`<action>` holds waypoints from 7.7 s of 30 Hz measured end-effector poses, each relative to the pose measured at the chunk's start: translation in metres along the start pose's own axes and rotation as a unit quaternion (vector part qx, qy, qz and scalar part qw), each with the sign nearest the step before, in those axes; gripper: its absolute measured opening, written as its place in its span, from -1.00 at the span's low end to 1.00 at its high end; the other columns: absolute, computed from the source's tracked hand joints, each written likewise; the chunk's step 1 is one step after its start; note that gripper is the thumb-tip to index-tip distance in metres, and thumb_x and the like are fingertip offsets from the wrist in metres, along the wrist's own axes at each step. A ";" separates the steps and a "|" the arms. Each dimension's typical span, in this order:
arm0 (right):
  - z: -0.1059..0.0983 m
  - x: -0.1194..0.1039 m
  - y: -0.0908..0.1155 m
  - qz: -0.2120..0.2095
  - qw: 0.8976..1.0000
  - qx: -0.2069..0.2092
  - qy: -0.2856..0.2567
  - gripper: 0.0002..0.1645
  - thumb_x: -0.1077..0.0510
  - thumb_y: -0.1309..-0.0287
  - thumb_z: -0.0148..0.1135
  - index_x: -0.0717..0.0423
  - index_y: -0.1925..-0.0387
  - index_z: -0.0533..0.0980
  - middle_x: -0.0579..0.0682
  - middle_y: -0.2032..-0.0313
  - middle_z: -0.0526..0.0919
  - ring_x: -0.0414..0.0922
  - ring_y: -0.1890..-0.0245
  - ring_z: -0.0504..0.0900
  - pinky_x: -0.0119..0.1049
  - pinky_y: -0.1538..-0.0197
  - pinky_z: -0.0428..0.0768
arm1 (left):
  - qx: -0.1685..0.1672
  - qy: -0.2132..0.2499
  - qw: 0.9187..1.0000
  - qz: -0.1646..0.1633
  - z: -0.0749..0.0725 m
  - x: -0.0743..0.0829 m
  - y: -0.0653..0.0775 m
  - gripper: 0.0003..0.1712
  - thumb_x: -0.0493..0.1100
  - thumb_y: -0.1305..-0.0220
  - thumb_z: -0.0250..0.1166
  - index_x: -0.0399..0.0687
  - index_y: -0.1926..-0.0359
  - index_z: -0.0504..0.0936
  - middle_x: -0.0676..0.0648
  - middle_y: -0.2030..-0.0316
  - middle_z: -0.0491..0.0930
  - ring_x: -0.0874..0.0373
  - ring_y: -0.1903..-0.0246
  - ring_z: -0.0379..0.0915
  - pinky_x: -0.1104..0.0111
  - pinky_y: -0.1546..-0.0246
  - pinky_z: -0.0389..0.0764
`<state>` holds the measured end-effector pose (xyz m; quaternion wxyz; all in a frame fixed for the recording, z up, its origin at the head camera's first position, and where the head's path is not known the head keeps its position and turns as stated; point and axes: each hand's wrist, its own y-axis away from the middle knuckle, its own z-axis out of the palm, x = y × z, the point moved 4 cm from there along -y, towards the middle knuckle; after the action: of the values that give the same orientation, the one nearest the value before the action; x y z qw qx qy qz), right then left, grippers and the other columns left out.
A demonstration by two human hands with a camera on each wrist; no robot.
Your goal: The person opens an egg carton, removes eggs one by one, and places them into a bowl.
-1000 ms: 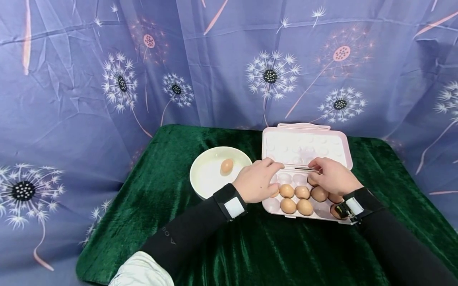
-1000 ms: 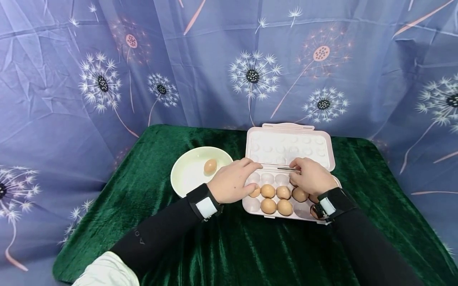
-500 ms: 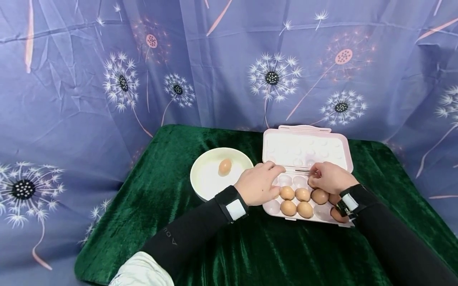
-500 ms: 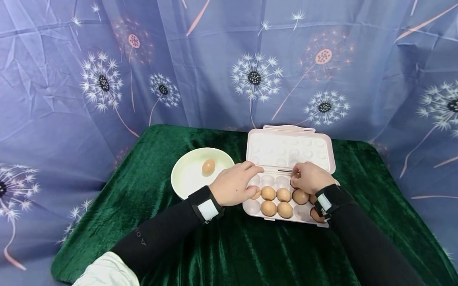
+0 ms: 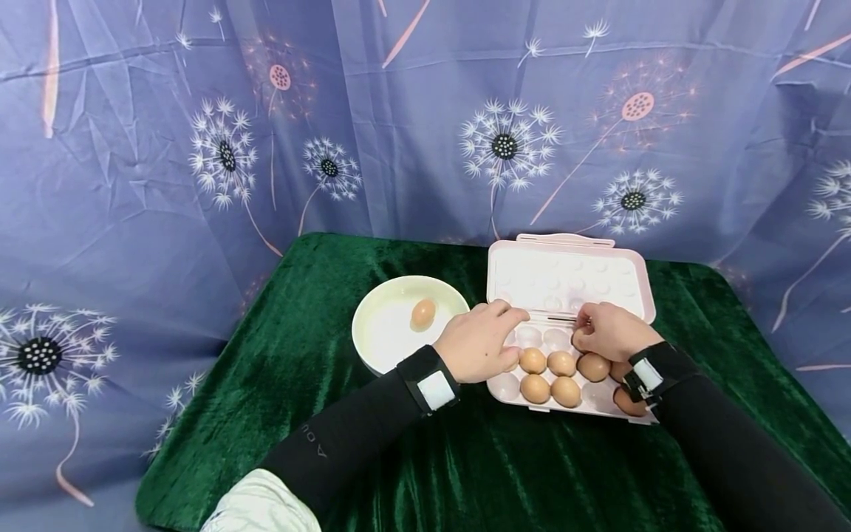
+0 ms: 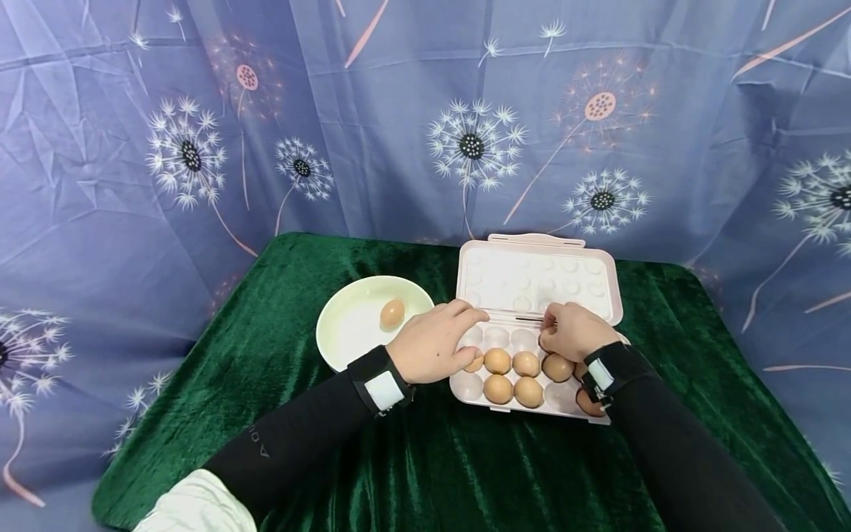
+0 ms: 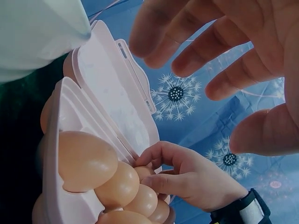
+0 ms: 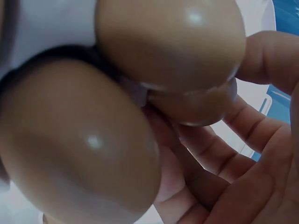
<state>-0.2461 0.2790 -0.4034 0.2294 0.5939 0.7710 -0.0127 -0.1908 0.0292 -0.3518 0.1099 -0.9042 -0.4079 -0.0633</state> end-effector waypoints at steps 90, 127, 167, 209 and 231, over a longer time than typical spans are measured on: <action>-0.002 -0.111 0.023 -0.154 0.928 0.080 -0.329 -0.54 0.18 -0.46 0.09 0.11 -0.31 0.30 0.17 0.03 0.53 0.16 0.11 0.67 -0.12 0.13 0.62 | 0.038 -0.034 0.998 -0.029 -0.038 -0.060 0.007 -0.59 -0.06 -0.39 0.30 0.10 -0.22 0.58 0.01 0.01 0.55 0.11 0.18 0.51 0.27 0.16 0.56; 0.006 -0.096 0.024 -0.146 0.939 0.085 -0.298 -0.62 0.27 -0.37 0.12 0.06 -0.18 0.43 0.07 0.13 0.59 0.15 0.17 0.64 -0.31 0.02 0.50 | -0.107 -0.099 0.989 -0.036 0.020 -0.096 -0.008 -0.76 -0.19 -0.33 0.27 0.07 0.50 0.49 0.04 0.60 0.45 0.11 0.53 0.45 0.25 0.46 0.48; -0.013 -0.064 0.028 -0.103 0.966 0.138 -0.193 -0.70 0.17 -0.42 0.11 0.06 -0.13 0.47 0.01 0.15 0.60 -0.02 0.17 0.65 -0.10 0.04 0.52 | 0.002 -0.041 0.999 0.005 -0.016 -0.024 0.001 -0.52 0.06 -0.39 0.24 0.15 -0.28 0.55 0.05 -0.07 0.56 0.17 0.12 0.57 0.28 0.33 0.58; -0.021 0.074 0.050 0.085 0.995 0.022 -0.040 -0.49 -0.06 -0.33 0.23 0.27 -0.08 0.53 0.25 0.11 0.60 0.11 0.20 0.57 0.02 0.20 0.51 | -0.044 0.019 0.998 0.045 0.020 0.022 -0.005 -0.54 0.06 -0.36 0.19 0.21 -0.25 0.56 0.13 -0.06 0.50 0.25 0.17 0.48 0.36 0.42 0.48; -0.008 0.079 0.042 0.086 0.996 0.017 0.006 -0.74 0.21 -0.26 0.21 0.17 0.03 0.52 0.23 0.17 0.42 0.10 0.28 0.42 0.00 0.26 0.39 | -0.054 0.021 0.997 0.044 0.020 0.022 -0.004 -0.57 0.08 -0.35 0.24 0.21 -0.21 0.59 0.15 -0.01 0.50 0.28 0.19 0.46 0.37 0.44 0.46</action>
<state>-0.2248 0.3659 -0.4153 0.2148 0.6622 0.7179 -0.0019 -0.1790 0.0531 -0.3662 0.0721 -0.9243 -0.3612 -0.0997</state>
